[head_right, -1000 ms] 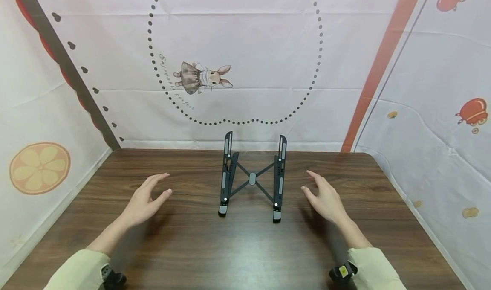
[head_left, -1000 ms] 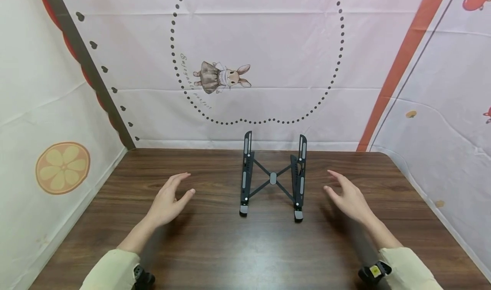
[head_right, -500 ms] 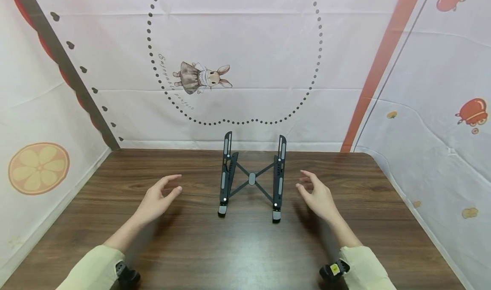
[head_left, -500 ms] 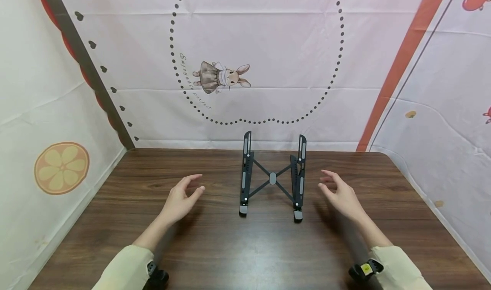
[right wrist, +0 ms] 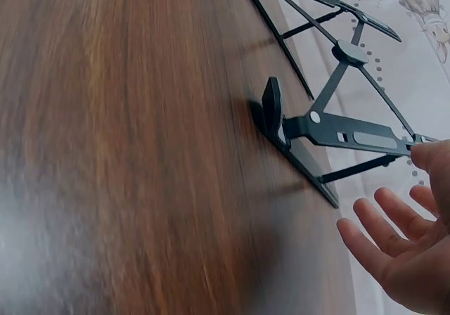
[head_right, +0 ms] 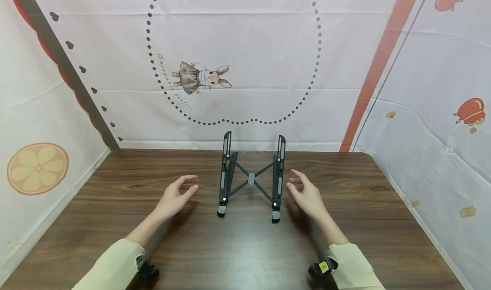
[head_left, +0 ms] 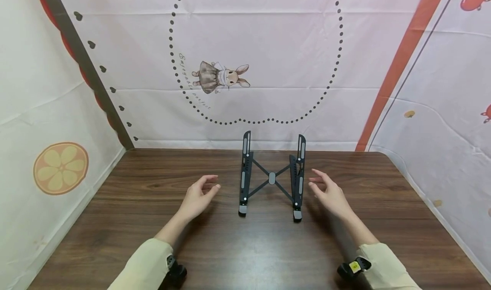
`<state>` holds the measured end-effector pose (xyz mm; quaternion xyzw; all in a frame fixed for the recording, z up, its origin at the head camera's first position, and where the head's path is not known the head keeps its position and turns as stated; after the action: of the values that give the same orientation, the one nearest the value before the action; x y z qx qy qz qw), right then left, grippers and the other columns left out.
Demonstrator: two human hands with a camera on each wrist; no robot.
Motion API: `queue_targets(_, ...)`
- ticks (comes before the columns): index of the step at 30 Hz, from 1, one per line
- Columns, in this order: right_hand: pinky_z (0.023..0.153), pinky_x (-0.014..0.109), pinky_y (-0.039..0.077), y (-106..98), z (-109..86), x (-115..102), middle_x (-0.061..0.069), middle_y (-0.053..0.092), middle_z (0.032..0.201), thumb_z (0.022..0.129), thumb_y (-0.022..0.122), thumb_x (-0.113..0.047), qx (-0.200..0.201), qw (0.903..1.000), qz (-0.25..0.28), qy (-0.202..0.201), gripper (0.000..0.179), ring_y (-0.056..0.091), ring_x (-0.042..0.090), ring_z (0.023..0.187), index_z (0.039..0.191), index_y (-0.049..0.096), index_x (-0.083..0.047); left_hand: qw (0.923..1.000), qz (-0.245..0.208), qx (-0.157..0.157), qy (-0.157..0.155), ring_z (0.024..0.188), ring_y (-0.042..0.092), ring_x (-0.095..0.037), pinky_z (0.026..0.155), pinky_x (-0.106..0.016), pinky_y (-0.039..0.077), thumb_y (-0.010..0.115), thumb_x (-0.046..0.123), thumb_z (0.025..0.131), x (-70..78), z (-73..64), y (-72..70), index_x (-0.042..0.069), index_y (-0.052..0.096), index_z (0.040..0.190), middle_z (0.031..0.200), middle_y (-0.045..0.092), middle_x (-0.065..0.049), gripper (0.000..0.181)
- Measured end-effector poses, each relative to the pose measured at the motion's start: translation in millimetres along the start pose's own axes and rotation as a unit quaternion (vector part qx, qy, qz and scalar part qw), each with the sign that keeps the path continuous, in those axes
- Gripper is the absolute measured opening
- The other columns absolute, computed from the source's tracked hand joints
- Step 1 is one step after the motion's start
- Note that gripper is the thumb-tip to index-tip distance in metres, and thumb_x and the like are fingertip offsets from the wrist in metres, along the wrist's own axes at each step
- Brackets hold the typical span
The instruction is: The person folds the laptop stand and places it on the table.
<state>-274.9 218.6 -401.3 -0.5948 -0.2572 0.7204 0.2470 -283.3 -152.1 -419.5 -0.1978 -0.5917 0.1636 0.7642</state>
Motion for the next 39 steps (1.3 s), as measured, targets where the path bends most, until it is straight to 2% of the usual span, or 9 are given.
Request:
queue_targets(5, 0.072, 0.035, 0.054, 9, 2.8, 1, 0.023, 0.053, 0.126, 0.097, 0.047, -0.023, -0.019, 0.9983, 0.051, 0.022, 0.050, 0.060, 0.036, 0.101, 0.141, 0.031, -0.007, 1.0000, 0.002, 0.006, -0.002, 0.101, 0.061, -0.024, 0.084, -0.037, 0.050, 0.060, 0.025, 0.090, 2.3, 6.8, 10.5, 0.004, 0.056, 0.120, 0.111, 0.063, -0.012, 0.037)
queue_targets(8, 0.074, 0.036, 0.054, 13, 4.0, 1, 0.024, 0.052, 0.126, 0.097, 0.047, -0.019, -0.025, 0.9959, 0.080, 0.034, 0.049, 0.057, 0.037, 0.107, 0.141, 0.031, -0.006, 0.9998, -0.002, 0.002, -0.018, 0.101, 0.061, -0.021, 0.085, -0.036, 0.049, 0.060, 0.023, 0.090, 3.2, 11.3, 16.3, 0.005, 0.057, 0.119, 0.110, 0.064, -0.008, 0.035)
queue_targets(12, 0.075, 0.036, 0.054, 19, 5.3, 3, 0.025, 0.051, 0.125, 0.097, 0.046, -0.020, -0.030, 0.9928, 0.101, 0.056, 0.047, 0.056, 0.037, 0.109, 0.140, 0.032, -0.006, 0.9991, 0.005, 0.000, -0.041, 0.098, 0.061, -0.019, 0.084, -0.035, 0.049, 0.060, 0.024, 0.090, 2.7, 17.6, 24.4, 0.007, 0.057, 0.119, 0.109, 0.063, -0.005, 0.034)
queue_targets(17, 0.075, 0.036, 0.054, 25, 6.3, 7, 0.024, 0.050, 0.124, 0.097, 0.047, -0.021, -0.032, 0.9897, 0.117, 0.075, 0.045, 0.057, 0.036, 0.107, 0.138, 0.035, -0.007, 0.9981, -0.007, 0.004, -0.062, 0.093, 0.062, -0.018, 0.082, -0.035, 0.050, 0.060, 0.024, 0.089, 4.4, 23.5, 34.4, 0.006, 0.059, 0.117, 0.107, 0.064, -0.006, 0.033)
queue_targets(27, 0.072, 0.034, 0.055, 32, 5.2, 6, 0.023, 0.051, 0.122, 0.096, 0.047, -0.018, -0.034, 0.9860, 0.133, 0.094, 0.043, 0.056, 0.032, 0.106, 0.136, 0.036, -0.006, 0.9972, -0.035, -0.002, -0.066, 0.086, 0.062, -0.016, 0.075, -0.030, 0.051, 0.063, 0.022, 0.088, 10.0, 28.9, 51.5, 0.008, 0.061, 0.113, 0.101, 0.066, -0.005, 0.029)
queue_targets(34, 0.070, 0.035, 0.055, 34, 5.9, 5, 0.019, 0.054, 0.113, 0.095, 0.048, -0.013, -0.015, 0.9869, 0.129, 0.096, 0.040, 0.059, 0.028, 0.094, 0.133, 0.039, -0.006, 0.9946, -0.058, -0.021, -0.084, 0.079, 0.060, -0.013, 0.066, -0.026, 0.051, 0.063, 0.020, 0.087, 12.9, 31.8, 61.1, 0.009, 0.063, 0.108, 0.093, 0.066, -0.003, 0.024)
queue_targets(39, 0.068, 0.034, 0.055, 35, 6.8, 5, 0.018, 0.055, 0.109, 0.094, 0.049, -0.010, -0.006, 0.9879, 0.124, 0.093, 0.039, 0.059, 0.025, 0.087, 0.132, 0.041, -0.007, 0.9936, -0.065, -0.012, -0.092, 0.075, 0.059, -0.013, 0.064, -0.026, 0.050, 0.065, 0.016, 0.085, 15.1, 33.4, 64.3, 0.007, 0.064, 0.103, 0.089, 0.066, -0.004, 0.020)
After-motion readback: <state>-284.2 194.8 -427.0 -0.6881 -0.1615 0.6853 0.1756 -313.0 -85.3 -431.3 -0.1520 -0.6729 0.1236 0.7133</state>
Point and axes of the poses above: each hand's wrist, its own z-axis towards the middle knuckle, its own y-axis out of the palm, x = y × z, the point moved 7 cm from there along z, towards the middle knuckle
